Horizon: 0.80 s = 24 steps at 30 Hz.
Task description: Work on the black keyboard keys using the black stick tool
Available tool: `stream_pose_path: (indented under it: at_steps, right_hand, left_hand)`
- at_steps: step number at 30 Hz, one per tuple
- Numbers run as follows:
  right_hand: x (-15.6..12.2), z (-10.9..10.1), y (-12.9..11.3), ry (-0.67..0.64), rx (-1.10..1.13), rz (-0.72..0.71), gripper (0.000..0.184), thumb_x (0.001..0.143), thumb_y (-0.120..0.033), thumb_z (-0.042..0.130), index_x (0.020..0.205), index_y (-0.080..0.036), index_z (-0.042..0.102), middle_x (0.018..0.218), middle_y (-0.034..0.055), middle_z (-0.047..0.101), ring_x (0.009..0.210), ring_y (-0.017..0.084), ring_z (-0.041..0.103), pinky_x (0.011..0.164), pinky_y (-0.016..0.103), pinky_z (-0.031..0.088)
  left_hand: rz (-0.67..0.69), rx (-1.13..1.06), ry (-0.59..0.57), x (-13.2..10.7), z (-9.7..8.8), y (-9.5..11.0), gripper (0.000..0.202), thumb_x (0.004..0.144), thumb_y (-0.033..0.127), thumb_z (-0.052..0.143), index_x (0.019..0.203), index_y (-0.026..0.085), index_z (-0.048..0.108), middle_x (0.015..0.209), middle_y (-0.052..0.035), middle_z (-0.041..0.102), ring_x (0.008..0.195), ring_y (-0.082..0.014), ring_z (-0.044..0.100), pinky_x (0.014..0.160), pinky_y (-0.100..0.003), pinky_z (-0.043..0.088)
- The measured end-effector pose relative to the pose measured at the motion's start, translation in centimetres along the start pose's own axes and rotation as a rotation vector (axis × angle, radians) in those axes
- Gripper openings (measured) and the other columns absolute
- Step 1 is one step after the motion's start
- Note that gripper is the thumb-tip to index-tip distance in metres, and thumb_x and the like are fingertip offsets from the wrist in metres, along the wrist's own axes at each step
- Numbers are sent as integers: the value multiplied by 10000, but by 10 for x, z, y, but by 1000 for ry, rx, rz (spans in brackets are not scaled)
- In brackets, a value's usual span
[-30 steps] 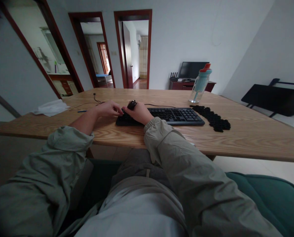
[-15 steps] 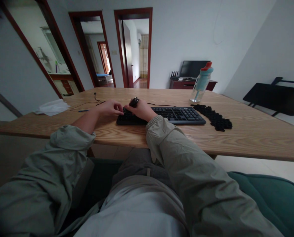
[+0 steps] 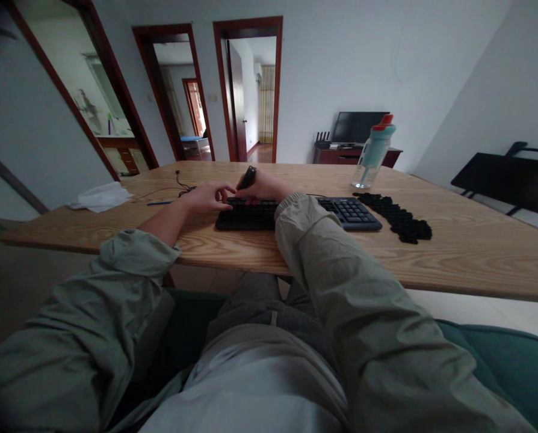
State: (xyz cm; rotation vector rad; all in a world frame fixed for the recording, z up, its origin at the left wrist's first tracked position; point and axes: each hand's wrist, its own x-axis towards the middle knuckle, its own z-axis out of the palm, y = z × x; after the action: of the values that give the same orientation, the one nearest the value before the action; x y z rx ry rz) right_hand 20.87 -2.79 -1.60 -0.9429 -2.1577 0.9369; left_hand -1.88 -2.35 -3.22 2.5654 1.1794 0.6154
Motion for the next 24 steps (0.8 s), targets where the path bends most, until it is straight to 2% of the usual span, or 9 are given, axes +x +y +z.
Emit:
stream_pose_path:
  at_steps: [5,10,14,19,24]
  right_hand:
    - [16,-6,-18,-130,-62,71,95,733,-157,789,784,-166,709,695,34,692,559,127,620,463,227,501]
    - [22,-1,-30,-79,-109,107,134,684,-117,823,736,-169,711,705,48,688,552,143,615,485,271,520]
    - [21,3,-34,-77,-167,60,156,681,-137,831,794,-177,731,725,55,695,580,165,631,493,286,521]
    - [23,10,-31,-66,-220,5,130,716,-159,797,824,-170,727,694,44,684,566,148,600,513,277,501]
    - [26,12,-27,-74,-216,0,88,747,-172,744,831,-159,721,706,45,687,571,141,580,516,272,479]
  left_hand:
    - [-4,-91,16,4,-1,4,465,747,492,714,1058,145,716,788,-30,658,705,-146,547,649,-254,388]
    - [39,-148,27,3,-3,3,423,789,523,658,969,148,732,816,-43,682,747,-160,556,666,-262,388]
    - [0,-121,35,3,-2,2,412,762,504,691,950,139,719,825,-56,679,747,-169,565,654,-269,394]
    - [-8,-135,70,8,2,5,448,725,433,739,1060,138,697,856,-51,677,738,-167,559,667,-280,410]
    - [12,-157,81,9,5,11,459,733,295,719,1155,122,666,919,-55,702,792,-176,580,731,-286,454]
